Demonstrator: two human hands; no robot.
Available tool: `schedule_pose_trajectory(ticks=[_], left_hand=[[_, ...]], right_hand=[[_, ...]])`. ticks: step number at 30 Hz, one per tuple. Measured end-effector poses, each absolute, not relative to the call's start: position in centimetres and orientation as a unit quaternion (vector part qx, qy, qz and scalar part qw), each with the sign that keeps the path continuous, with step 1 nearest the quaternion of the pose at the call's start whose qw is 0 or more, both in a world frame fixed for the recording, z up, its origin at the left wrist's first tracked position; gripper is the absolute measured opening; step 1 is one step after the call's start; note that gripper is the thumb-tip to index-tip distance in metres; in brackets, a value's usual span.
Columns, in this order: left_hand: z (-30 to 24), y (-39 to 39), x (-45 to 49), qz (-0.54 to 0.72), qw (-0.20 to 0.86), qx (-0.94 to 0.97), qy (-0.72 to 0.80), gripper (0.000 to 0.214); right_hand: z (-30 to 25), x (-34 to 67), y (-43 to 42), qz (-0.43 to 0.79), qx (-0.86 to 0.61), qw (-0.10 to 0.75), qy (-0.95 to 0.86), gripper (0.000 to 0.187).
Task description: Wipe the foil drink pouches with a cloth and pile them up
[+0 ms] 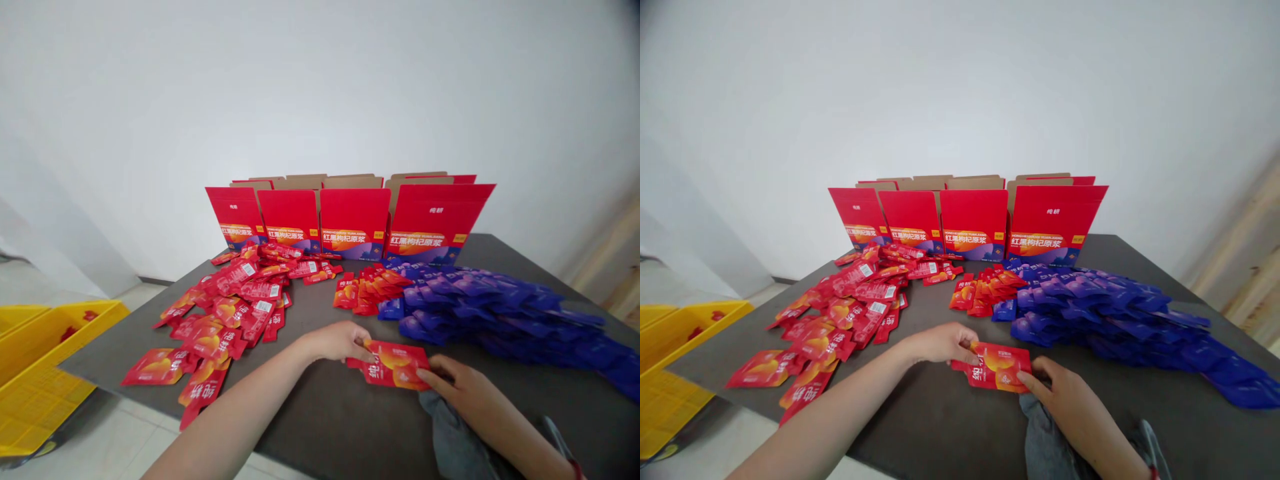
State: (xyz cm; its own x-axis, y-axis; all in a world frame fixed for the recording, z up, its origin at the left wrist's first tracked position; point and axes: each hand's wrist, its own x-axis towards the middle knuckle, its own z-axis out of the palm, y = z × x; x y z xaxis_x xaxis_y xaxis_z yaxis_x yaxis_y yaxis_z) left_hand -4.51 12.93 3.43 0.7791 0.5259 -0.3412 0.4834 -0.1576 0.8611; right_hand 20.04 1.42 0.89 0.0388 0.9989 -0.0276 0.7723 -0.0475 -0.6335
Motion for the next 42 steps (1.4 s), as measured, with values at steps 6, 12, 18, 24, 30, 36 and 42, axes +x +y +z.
schedule_pose_trajectory(ticks=[6,12,18,24,30,36,42], left_hand=[[1.5,12.4,-3.8,0.065,0.525,0.763,0.371,0.028],[2.4,11.9,-3.9,0.074,0.531,0.803,0.259,0.022],[2.0,12.3,-4.0,0.045,0.493,0.824,0.275,0.027],[1.9,12.4,-4.1,0.034,0.51,0.799,0.318,0.028],[3.3,12.3,-4.5,0.053,0.48,0.804,0.346,0.049],[2.3,12.6,-4.2,0.088,0.552,0.754,0.345,0.042],[1.6,12.7,-3.8,0.093,0.599,0.716,0.346,0.034]], right_hand=[[2.6,20.9,0.0,0.101,-0.754,0.254,-0.598,0.037],[3.4,15.0,0.9,-0.049,-0.617,0.239,-0.748,0.026],[1.0,15.7,2.3,-0.059,-0.648,0.189,-0.735,0.018],[-0.6,19.8,1.4,-0.055,-0.691,0.176,-0.699,0.02],[0.6,21.4,0.8,-0.056,-0.725,0.184,-0.661,0.02],[3.5,14.7,1.7,-0.09,-0.641,0.211,-0.732,0.02],[1.7,12.0,3.4,-0.089,-0.627,0.176,-0.754,0.011]])
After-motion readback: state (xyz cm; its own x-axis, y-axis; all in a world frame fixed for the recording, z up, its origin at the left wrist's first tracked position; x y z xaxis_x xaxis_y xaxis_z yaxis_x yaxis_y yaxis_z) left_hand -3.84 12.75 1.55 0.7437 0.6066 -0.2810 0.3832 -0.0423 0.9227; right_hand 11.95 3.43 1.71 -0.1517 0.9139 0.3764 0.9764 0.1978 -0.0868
